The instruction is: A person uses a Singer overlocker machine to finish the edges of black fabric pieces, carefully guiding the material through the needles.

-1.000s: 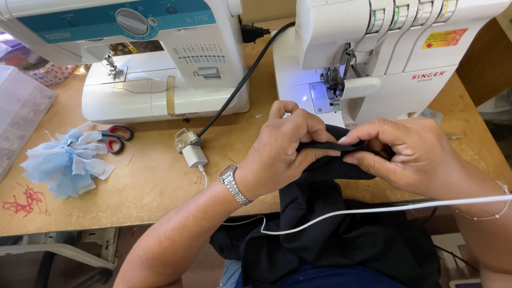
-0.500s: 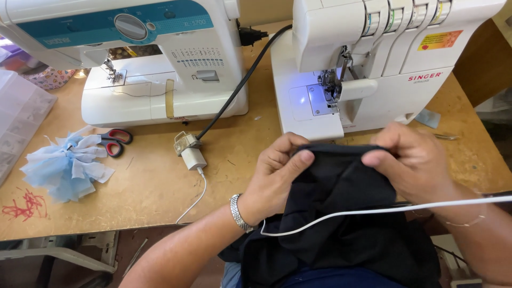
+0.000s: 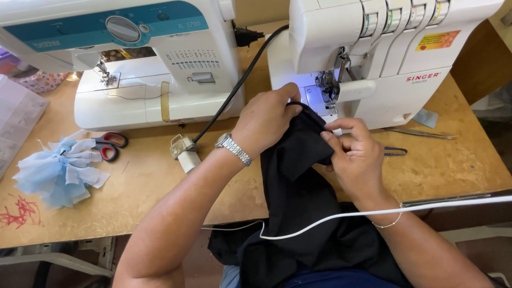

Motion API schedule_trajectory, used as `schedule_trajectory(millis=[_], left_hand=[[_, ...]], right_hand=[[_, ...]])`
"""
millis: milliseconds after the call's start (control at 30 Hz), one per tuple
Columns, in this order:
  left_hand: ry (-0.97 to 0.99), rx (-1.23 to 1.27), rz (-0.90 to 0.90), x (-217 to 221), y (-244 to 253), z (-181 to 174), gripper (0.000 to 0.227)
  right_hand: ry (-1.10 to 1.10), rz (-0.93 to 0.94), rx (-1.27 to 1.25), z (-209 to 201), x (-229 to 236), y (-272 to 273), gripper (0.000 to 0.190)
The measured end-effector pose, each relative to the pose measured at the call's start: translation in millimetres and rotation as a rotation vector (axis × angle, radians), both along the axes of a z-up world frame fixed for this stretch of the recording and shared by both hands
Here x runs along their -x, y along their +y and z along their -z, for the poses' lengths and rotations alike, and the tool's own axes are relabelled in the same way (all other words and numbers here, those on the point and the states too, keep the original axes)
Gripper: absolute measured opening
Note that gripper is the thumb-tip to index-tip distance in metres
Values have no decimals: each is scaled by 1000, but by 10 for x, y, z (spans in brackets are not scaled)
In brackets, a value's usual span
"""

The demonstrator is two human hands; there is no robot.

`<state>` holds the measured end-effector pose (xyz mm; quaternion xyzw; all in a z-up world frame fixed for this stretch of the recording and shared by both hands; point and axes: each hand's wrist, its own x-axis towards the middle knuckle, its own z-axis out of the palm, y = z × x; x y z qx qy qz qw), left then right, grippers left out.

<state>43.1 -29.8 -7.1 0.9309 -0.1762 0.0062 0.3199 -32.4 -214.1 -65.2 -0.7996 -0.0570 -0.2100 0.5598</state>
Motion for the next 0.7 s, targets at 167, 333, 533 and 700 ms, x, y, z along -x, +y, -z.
schedule_trajectory(millis=[167, 333, 533, 700], left_hand=[[-219, -230, 42, -169, -150, 63, 23], [-238, -238, 64, -118, -156, 38, 34], [-757, -29, 229, 489, -342, 252, 22], [-895, -138, 269, 287, -179, 512, 40]], right_hand=[[-90, 48, 493, -63, -120, -204, 7], [-61, 46, 660, -192, -218, -295, 12], [133, -26, 680, -82, -320, -423, 42], [321, -274, 108, -60, -385, -416, 37]])
